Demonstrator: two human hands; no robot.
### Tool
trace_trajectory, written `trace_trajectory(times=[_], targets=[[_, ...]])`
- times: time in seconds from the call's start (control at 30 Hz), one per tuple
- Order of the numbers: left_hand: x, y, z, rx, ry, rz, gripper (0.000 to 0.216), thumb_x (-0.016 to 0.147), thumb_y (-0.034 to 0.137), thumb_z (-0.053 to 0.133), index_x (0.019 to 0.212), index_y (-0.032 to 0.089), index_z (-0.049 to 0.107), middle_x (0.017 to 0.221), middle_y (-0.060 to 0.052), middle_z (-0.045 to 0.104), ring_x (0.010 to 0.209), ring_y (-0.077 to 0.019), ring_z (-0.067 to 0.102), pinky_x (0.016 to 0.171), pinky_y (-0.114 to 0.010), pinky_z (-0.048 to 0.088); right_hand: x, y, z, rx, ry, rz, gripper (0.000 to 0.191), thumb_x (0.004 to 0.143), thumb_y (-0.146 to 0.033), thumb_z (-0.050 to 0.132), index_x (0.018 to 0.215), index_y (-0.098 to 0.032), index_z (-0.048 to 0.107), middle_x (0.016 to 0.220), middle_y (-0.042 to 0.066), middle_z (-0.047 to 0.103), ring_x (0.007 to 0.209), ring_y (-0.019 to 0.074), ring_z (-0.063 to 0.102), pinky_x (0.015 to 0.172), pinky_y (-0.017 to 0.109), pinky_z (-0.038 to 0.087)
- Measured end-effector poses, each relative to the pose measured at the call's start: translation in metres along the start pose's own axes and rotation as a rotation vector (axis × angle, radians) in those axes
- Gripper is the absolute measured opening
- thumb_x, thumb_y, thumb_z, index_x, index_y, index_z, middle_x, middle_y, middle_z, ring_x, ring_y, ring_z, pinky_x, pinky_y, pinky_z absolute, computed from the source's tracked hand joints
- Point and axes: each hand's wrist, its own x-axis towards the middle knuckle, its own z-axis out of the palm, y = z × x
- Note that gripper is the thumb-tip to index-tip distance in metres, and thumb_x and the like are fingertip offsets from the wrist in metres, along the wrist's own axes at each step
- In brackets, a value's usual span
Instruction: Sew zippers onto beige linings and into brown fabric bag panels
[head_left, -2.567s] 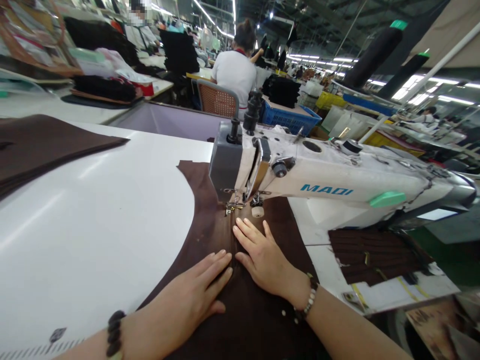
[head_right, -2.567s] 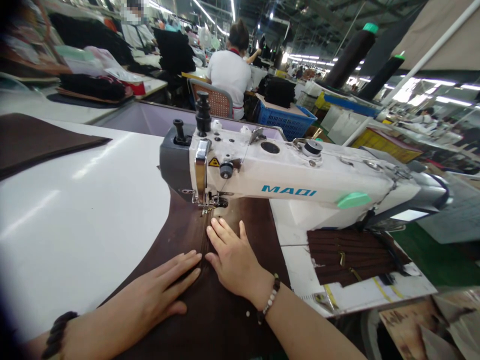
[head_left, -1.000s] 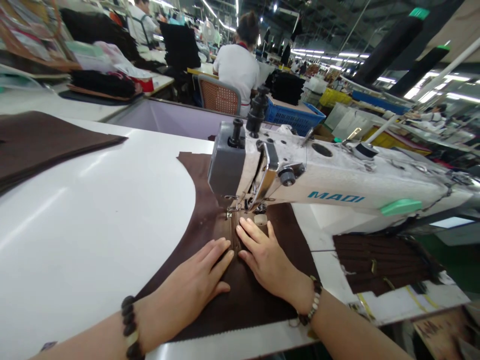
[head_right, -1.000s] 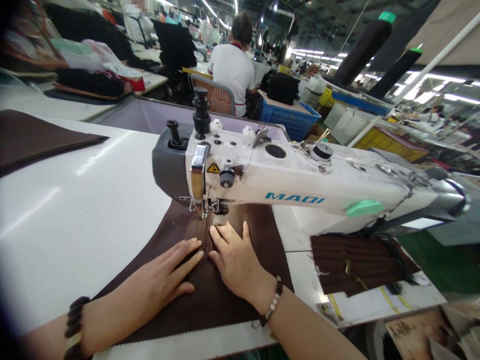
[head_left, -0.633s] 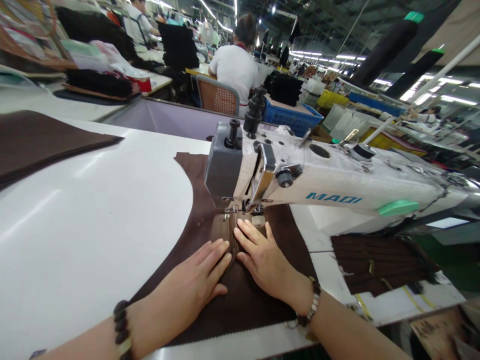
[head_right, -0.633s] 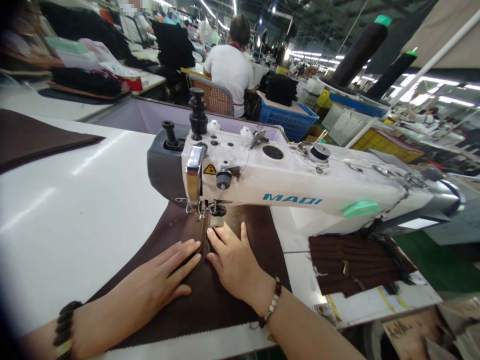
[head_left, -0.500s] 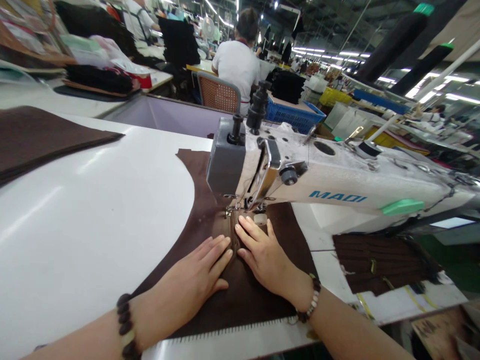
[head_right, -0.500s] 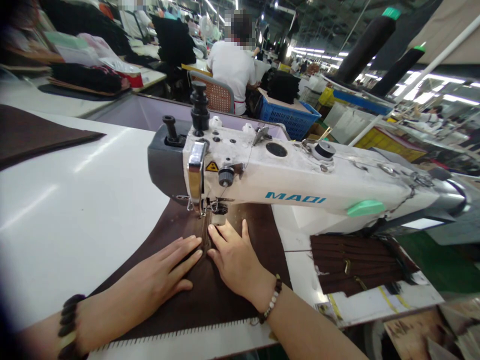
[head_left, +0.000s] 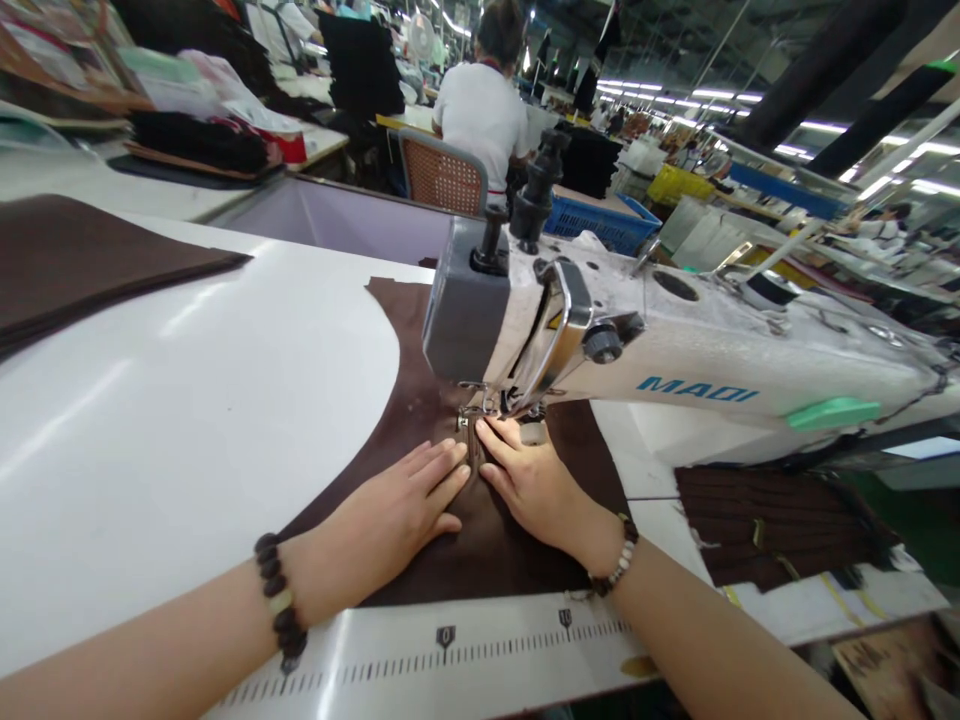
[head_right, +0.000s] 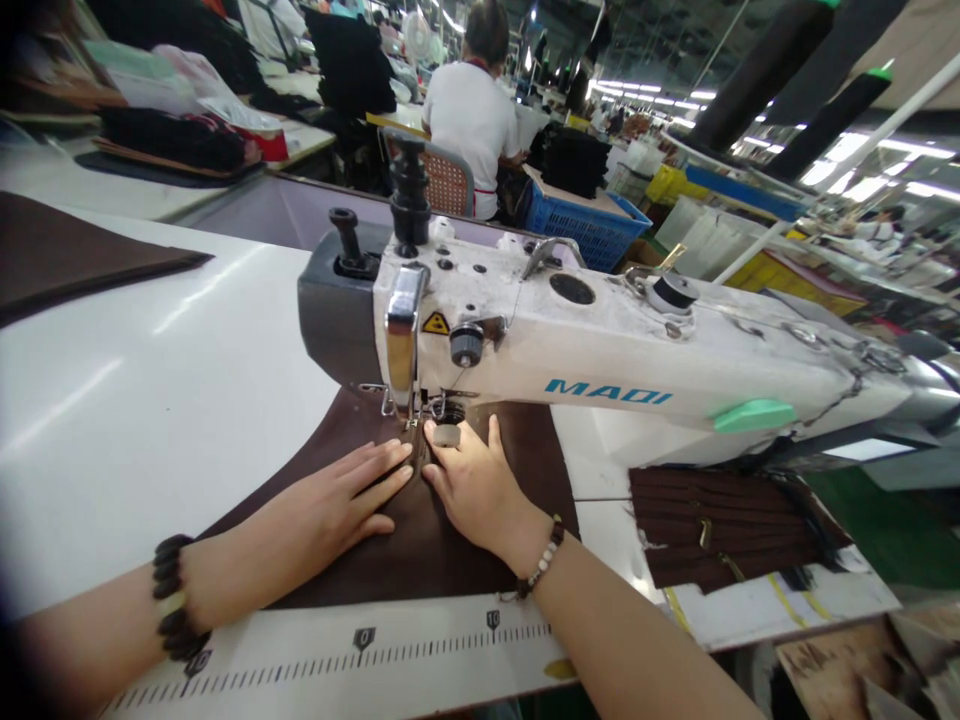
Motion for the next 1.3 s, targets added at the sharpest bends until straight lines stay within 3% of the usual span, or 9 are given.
trace_trajectory(times=[0.3,0.47,0.7,1.3], targets=[[0.015,-0.014,-0.008,0.034,-0.036,0.028,0.042,0.092,0.037,0.049,0.121,0.007,0.053,0.123,-0.014,0.056,0.121,-0.0273,0.048,0.105,-0.04,0.04,0.014,0.008,-0.002,-0.034,0.042,-0.03,0.036,0.096,-0.027,0.041,0.129,-0.02,0.052,0.125,0.009,0.056,0.115,0.0219,0.052,0.1,0.044,0.041],[0.023,-0.018,-0.016,0.022,-0.074,0.0,0.039,0.09,0.034,0.054,0.119,0.008,0.054,0.121,-0.013,0.057,0.118,-0.0264,0.048,0.103,-0.037,0.041,0.02,0.01,-0.003,-0.132,0.021,-0.048,0.029,0.097,-0.026,0.04,0.108,-0.021,0.066,0.111,0.006,0.064,0.105,0.0224,0.056,0.099,0.045,0.04],[0.028,-0.025,-0.012,0.025,-0.107,-0.03,0.038,0.089,0.037,0.056,0.114,0.01,0.058,0.113,-0.012,0.061,0.114,-0.0271,0.05,0.1,-0.038,0.042,0.025,0.01,-0.011,-0.249,-0.018,-0.093,0.029,0.096,-0.021,0.041,0.1,-0.021,0.069,0.106,0.007,0.066,0.098,0.0215,0.059,0.089,0.038,0.043],[0.029,-0.031,-0.006,0.031,-0.096,-0.011,0.036,0.092,0.037,0.05,0.117,0.011,0.055,0.107,-0.01,0.064,0.117,-0.0277,0.047,0.104,-0.042,0.035,0.026,0.01,-0.011,-0.117,-0.009,-0.032,0.032,0.093,-0.01,0.038,0.099,-0.016,0.068,0.099,0.009,0.067,0.098,0.0177,0.059,0.089,0.03,0.041]])
